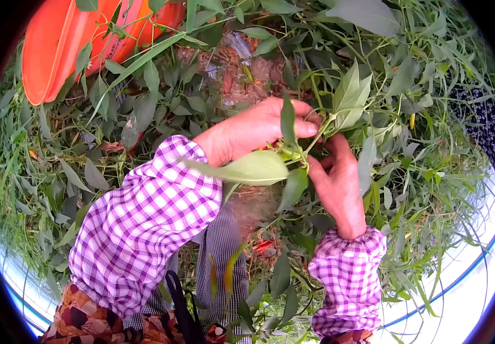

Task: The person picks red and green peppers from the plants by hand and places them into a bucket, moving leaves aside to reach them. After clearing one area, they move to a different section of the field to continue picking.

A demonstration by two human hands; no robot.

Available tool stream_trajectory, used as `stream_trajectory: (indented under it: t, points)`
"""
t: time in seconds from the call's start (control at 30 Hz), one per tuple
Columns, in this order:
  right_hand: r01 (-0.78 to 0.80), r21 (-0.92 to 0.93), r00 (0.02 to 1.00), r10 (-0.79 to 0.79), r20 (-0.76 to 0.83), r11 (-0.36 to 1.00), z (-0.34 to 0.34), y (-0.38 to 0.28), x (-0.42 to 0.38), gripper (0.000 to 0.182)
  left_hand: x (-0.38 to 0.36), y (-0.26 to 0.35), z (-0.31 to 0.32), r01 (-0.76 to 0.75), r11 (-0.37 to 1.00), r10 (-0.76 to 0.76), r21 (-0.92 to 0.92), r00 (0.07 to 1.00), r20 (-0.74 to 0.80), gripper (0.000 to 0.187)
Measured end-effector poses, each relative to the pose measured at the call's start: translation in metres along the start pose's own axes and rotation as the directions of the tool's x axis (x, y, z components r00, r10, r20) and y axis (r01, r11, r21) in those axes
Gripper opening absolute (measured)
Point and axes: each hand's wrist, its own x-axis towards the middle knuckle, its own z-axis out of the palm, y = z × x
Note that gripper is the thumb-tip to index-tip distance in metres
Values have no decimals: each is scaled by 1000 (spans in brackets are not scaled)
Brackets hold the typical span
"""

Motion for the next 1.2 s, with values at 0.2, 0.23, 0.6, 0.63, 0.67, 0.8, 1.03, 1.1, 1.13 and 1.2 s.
stream_trajectory:
  t: [0.2,0.23,0.6,0.63,0.67,0.8,1.03,1.1,1.13,1.2]
  points:
    - [-245,255,964,263,-40,935,-45,31,10,27,-2,31,-37,-90,887,299,453,859,-415,29]
    - [-240,338,965,262,-20,910,-47,29,12,29,-4,26,-49,-116,831,459,544,694,-555,28]
    - [-296,249,953,301,19,922,-44,20,8,16,-4,-125,16,-166,618,560,769,779,-282,25]
    - [-309,231,951,307,47,922,-43,14,8,16,13,-122,20,-187,570,637,800,716,-286,24]
    - [-352,249,933,358,23,902,-42,11,7,17,27,-118,23,-184,551,660,814,693,-290,24]
    - [-340,246,935,354,-16,908,-44,15,5,17,68,-112,27,-140,479,695,866,664,-277,20]
    - [-258,196,965,245,88,946,-47,39,7,33,-3,-97,36,-73,482,596,873,758,-266,11]
    - [-212,247,976,191,109,945,-48,57,10,28,-26,-91,57,-33,518,553,855,775,-306,9]
    - [-233,277,969,197,153,932,-51,54,12,25,-32,-91,68,-8,558,525,830,778,-345,8]
    - [-150,76,970,132,203,986,-51,47,15,21,-28,-89,92,17,750,423,661,756,-500,9]
